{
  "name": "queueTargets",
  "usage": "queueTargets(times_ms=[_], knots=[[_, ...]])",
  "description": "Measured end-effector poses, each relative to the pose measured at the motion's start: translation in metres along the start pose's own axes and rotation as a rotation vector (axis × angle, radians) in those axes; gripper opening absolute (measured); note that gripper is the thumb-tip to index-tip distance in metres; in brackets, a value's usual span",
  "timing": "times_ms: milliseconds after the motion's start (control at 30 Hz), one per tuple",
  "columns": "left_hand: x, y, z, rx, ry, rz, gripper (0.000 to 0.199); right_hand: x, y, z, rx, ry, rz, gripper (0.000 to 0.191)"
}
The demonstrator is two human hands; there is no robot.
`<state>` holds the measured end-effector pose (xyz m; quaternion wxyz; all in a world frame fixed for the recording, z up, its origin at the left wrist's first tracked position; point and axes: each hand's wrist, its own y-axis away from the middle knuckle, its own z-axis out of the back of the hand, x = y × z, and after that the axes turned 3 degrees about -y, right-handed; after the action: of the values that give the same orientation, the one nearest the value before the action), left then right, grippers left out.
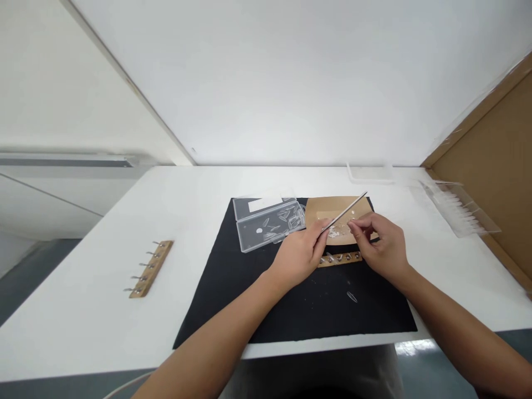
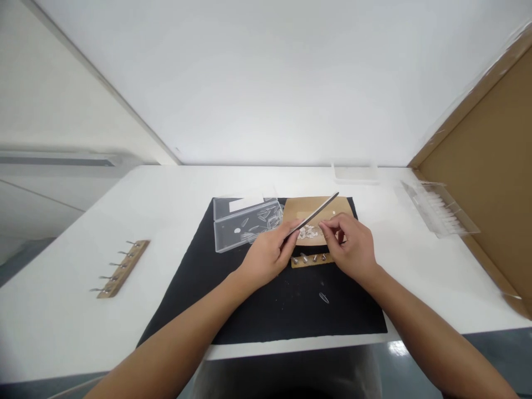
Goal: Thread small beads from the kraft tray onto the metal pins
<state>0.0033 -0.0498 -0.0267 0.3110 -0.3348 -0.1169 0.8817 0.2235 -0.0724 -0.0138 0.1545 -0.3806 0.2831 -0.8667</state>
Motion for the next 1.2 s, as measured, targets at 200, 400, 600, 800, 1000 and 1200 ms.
queueTargets(times_ms=[200,400,600,800,1000,1200], knots=[[-0.003,0.002,-0.004,-0.027,0.030,-0.036,0.036,-0.001,-0.004,-0.002,-0.032,0.049,0.016,0.016],[-0.004,0.003,-0.008,-0.046,-0.018,-0.035,0.039,-0.006,-0.004,-0.008,-0.009,0.111,0.046,0.017],[-0.002,0.006,-0.010,-0.005,-0.175,-0.035,0.039,-0.003,0.000,-0.013,0.047,0.252,0.151,0.019],[-0.004,0.007,-0.008,0.035,-0.196,-0.060,0.041,-0.002,-0.004,-0.007,0.018,0.325,0.104,0.021],[-0.005,0.007,-0.009,0.041,-0.235,-0.040,0.041,0.000,-0.005,-0.008,0.077,0.331,0.168,0.023],[-0.003,0.007,-0.009,0.032,-0.263,-0.051,0.040,-0.002,-0.008,-0.007,0.091,0.321,0.122,0.023]])
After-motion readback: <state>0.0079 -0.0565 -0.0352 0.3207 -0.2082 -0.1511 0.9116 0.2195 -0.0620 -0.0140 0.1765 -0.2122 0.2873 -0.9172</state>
